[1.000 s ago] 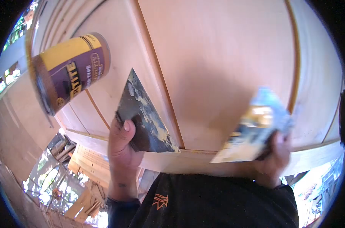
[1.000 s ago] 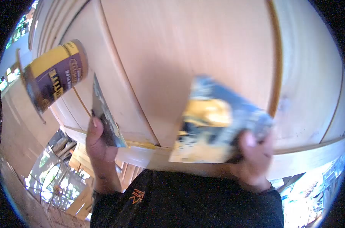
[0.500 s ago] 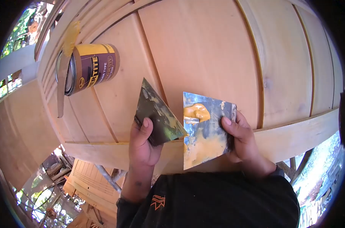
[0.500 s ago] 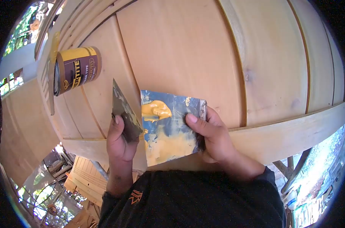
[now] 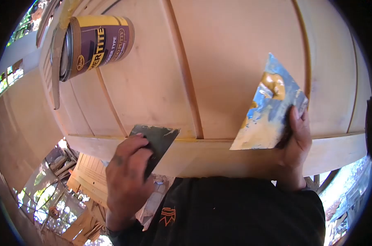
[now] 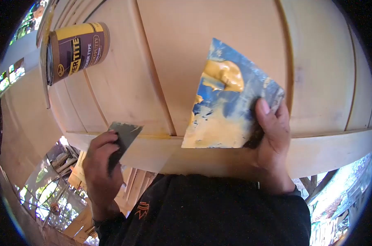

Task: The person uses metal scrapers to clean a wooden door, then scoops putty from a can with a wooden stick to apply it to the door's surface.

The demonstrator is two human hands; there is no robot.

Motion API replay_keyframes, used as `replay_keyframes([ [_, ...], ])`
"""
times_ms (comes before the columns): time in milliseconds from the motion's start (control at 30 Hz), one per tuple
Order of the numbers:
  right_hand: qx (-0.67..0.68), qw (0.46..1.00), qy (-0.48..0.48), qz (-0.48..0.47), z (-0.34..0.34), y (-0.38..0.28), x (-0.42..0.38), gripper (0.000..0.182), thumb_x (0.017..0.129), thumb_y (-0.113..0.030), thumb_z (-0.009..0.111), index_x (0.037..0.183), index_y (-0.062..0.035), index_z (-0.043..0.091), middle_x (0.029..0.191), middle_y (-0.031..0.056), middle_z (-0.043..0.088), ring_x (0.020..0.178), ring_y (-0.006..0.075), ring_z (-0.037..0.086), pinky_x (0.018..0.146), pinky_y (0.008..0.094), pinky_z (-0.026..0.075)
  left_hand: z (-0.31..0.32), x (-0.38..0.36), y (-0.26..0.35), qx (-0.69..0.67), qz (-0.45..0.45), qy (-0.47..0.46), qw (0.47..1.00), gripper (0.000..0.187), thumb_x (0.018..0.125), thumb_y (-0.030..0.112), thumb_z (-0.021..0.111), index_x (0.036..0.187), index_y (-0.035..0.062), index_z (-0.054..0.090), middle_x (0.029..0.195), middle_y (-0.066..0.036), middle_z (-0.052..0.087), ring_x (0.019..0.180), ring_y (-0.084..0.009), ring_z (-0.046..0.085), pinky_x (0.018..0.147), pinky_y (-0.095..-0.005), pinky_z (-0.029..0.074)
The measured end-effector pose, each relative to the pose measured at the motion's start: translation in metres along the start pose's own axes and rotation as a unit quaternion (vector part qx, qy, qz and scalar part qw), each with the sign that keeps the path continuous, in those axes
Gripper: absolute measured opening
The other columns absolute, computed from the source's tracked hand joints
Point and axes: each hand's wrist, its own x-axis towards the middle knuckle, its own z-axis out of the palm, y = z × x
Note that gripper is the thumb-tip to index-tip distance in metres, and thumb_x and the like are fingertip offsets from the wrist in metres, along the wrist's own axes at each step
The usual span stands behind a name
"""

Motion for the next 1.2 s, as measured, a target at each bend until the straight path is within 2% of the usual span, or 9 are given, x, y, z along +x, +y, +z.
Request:
replay_keyframes([
  [100, -0.027, 0.999, 0.03, -0.013, -0.003, 0.004, 0.002, 0.04, 0.092, -0.019, 0.046, 0.125, 0.0009, 0.037, 0.113, 0.012, 0.054, 0.101, 0.0199, 0.057, 0.088, 0.0342, 0.046, 0.016, 0.015, -0.004, 0.137, 0.023, -0.091, 0.986, 0.049, 0.062, -0.007, 0.058, 0.11, 0.002, 0.055, 0.105, -0.016, 0.054, 0.102, -0.0345, 0.054, 0.083, -0.0402, 0.047],
  [133, -0.02, 1.0, 0.013, -0.005, -0.003, 0.002, 0.005, 0.04, 0.093, -0.019, 0.045, 0.126, 0.0008, 0.035, 0.114, 0.0121, 0.053, 0.103, 0.0202, 0.056, 0.089, 0.0346, 0.046, 0.02, 0.022, -0.005, 0.121, 0.022, -0.131, 0.984, 0.051, 0.067, -0.005, 0.055, 0.118, 0.0022, 0.053, 0.11, -0.016, 0.054, 0.105, -0.0337, 0.053, 0.084, -0.0398, 0.047],
  [233, 0.001, 1.0, -0.024, 0.001, -0.007, -0.005, 0.011, 0.04, 0.093, -0.018, 0.043, 0.127, 0.0013, 0.034, 0.115, 0.0127, 0.053, 0.104, 0.0211, 0.056, 0.09, 0.0347, 0.046, 0.02, 0.031, 0.001, 0.056, -0.001, -0.204, 0.977, 0.049, 0.069, -0.003, 0.055, 0.118, 0.0017, 0.053, 0.116, -0.016, 0.053, 0.107, -0.0346, 0.052, 0.086, -0.0401, 0.046],
  [533, 0.01, 0.998, -0.056, -0.016, -0.001, -0.003, 0.014, 0.042, 0.094, -0.018, 0.042, 0.128, 0.0034, 0.034, 0.118, 0.0161, 0.051, 0.107, 0.0214, 0.055, 0.092, 0.0332, 0.044, 0.023, 0.039, 0.006, -0.02, 0.003, -0.291, 0.956, 0.042, 0.077, 0.003, 0.051, 0.119, 0.0004, 0.052, 0.12, -0.016, 0.054, 0.111, -0.0357, 0.051, 0.09, -0.0404, 0.045],
  [633, -0.006, 0.998, -0.062, -0.022, -0.002, -0.005, 0.012, 0.041, 0.094, -0.018, 0.041, 0.128, 0.0046, 0.034, 0.118, 0.0176, 0.051, 0.107, 0.0206, 0.054, 0.092, 0.0326, 0.044, 0.026, 0.045, 0.016, -0.046, -0.047, -0.288, 0.955, 0.043, 0.067, -0.01, 0.054, 0.108, 0.0036, 0.06, 0.111, -0.013, 0.06, 0.105, -0.0311, 0.056, 0.086, -0.0387, 0.049],
  [733, -0.034, 0.999, -0.031, -0.013, -0.005, -0.007, 0.009, 0.041, 0.095, -0.018, 0.04, 0.128, 0.0054, 0.034, 0.118, 0.0185, 0.051, 0.107, 0.0197, 0.054, 0.091, 0.0324, 0.045, 0.027, 0.046, 0.017, -0.034, -0.048, -0.287, 0.956, 0.04, 0.068, -0.007, 0.055, 0.106, 0.0035, 0.061, 0.109, -0.012, 0.061, 0.102, -0.0302, 0.058, 0.085, -0.0381, 0.049],
  [933, -0.014, 0.997, -0.073, -0.012, -0.009, -0.005, 0.01, 0.041, 0.095, -0.018, 0.038, 0.126, 0.0085, 0.035, 0.12, 0.0194, 0.05, 0.108, 0.019, 0.054, 0.091, 0.0322, 0.046, 0.027, 0.049, 0.012, -0.049, -0.047, -0.297, 0.952, 0.036, 0.07, -0.005, 0.056, 0.104, 0.006, 0.062, 0.105, -0.011, 0.062, 0.098, -0.0303, 0.06, 0.082, -0.0371, 0.05],
  [1033, -0.002, 0.998, -0.068, -0.002, -0.008, -0.005, 0.01, 0.041, 0.095, -0.017, 0.038, 0.125, 0.0098, 0.035, 0.122, 0.0195, 0.05, 0.107, 0.0194, 0.055, 0.091, 0.032, 0.045, 0.022, 0.055, 0.004, -0.054, -0.025, -0.35, 0.935, 0.047, 0.064, -0.007, 0.054, 0.109, 0.0048, 0.058, 0.109, -0.008, 0.059, 0.102, -0.0276, 0.056, 0.083, -0.0364, 0.049],
  [1200, 0.067, 0.994, -0.086, -0.026, 0.001, -0.001, 0.011, 0.039, 0.094, -0.016, 0.04, 0.124, 0.0091, 0.039, 0.12, 0.0219, 0.05, 0.106, 0.0225, 0.055, 0.093, 0.0333, 0.044, -0.011, 0.067, -0.001, -0.116, -0.081, -0.36, 0.922, 0.04, 0.063, -0.009, 0.053, 0.099, 0.0042, 0.064, 0.099, -0.009, 0.064, 0.096, -0.027, 0.061, 0.079, -0.0356, 0.051],
])
